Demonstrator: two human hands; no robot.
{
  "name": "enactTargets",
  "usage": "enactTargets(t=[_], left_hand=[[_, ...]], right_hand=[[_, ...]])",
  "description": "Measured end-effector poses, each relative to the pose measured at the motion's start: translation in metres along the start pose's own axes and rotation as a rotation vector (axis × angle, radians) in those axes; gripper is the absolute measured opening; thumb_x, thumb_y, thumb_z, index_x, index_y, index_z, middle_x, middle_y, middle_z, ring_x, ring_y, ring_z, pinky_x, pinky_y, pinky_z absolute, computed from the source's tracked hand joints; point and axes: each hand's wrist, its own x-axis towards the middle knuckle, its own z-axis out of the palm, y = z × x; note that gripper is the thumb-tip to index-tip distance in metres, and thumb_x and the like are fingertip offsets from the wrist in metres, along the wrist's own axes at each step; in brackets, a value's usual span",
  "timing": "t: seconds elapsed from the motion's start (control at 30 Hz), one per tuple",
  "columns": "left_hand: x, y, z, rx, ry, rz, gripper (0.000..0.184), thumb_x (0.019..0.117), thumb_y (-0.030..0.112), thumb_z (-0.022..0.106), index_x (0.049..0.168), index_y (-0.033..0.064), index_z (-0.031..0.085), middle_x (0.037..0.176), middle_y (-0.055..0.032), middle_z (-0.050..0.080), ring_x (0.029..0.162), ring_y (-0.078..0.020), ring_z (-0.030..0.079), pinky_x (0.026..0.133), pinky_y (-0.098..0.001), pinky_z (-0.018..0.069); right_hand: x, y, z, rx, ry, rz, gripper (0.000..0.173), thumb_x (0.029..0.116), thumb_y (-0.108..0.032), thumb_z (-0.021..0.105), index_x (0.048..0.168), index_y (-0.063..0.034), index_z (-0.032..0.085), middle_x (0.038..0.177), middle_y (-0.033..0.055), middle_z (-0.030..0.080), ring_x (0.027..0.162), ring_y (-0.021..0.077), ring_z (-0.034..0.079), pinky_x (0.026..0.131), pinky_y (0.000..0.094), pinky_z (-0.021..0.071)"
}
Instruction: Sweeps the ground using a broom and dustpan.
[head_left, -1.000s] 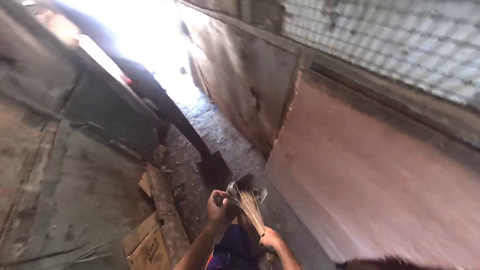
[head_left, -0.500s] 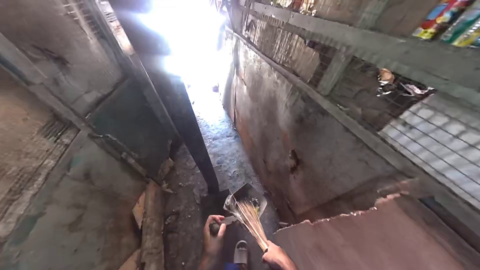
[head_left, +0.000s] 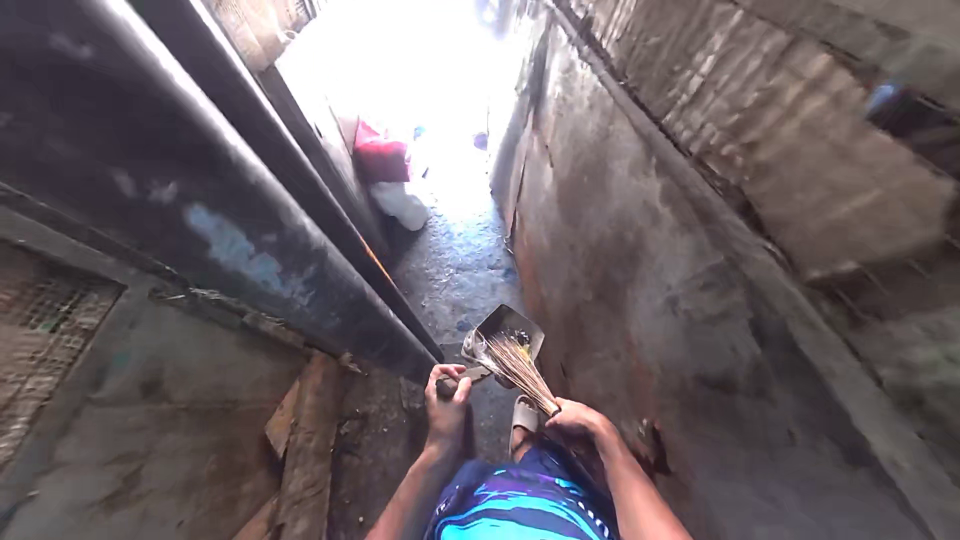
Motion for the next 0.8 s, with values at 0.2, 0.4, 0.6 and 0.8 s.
enactTargets(t=[0.2,0.4,0.6,0.8], left_hand=[[0.094,0.022,0.045,-0.008,0.194,0.018,0.02,0.0799,0.002,0.07,0.095,0.0001,0.057,0.109,-0.019,0.068,0.097,-0.0298,0.068,0.069,-0.0393,0.0598],[0.21,0.009,0.077,0.089,0.284,0.124,0.017,0.0774,0.0,0.068,0.09,0.0041,0.057,0.107,-0.0145,0.069,0.104,-0.0278,0.067,0.085,-0.0404,0.0578],[0.378,0.003,0.081,0.094,0.37,0.033,0.021,0.0761,0.0,0.068,0.094,0.0033,0.058,0.106,-0.0133,0.07,0.094,-0.0239,0.068,0.07,-0.0362,0.0586],[0.57,0.033,0.108,0.061,0.393,-0.017,0.02,0.0767,-0.002,0.068,0.093,0.0028,0.058,0.104,-0.0126,0.07,0.087,-0.0226,0.069,0.064,-0.0339,0.0582]], right_hand=[[0.064,-0.107,-0.182,-0.235,-0.109,-0.037,0.051,0.0841,-0.037,0.076,0.125,-0.0093,0.062,0.095,0.0158,0.069,0.084,0.0309,0.068,0.074,0.0575,0.0557],[0.141,-0.233,-0.294,-0.291,-0.144,-0.02,0.046,0.0842,-0.036,0.075,0.123,-0.0144,0.063,0.086,0.0103,0.067,0.071,0.0241,0.065,0.063,0.0488,0.055],[0.249,-0.332,-0.381,-0.344,-0.206,-0.03,0.044,0.086,-0.041,0.073,0.118,-0.0123,0.064,0.083,0.0093,0.067,0.068,0.0232,0.066,0.061,0.0474,0.055],[0.319,-0.433,-0.524,-0.441,-0.164,-0.073,0.046,0.085,-0.048,0.072,0.111,-0.01,0.07,0.094,0.0126,0.071,0.085,0.028,0.07,0.075,0.0562,0.056]])
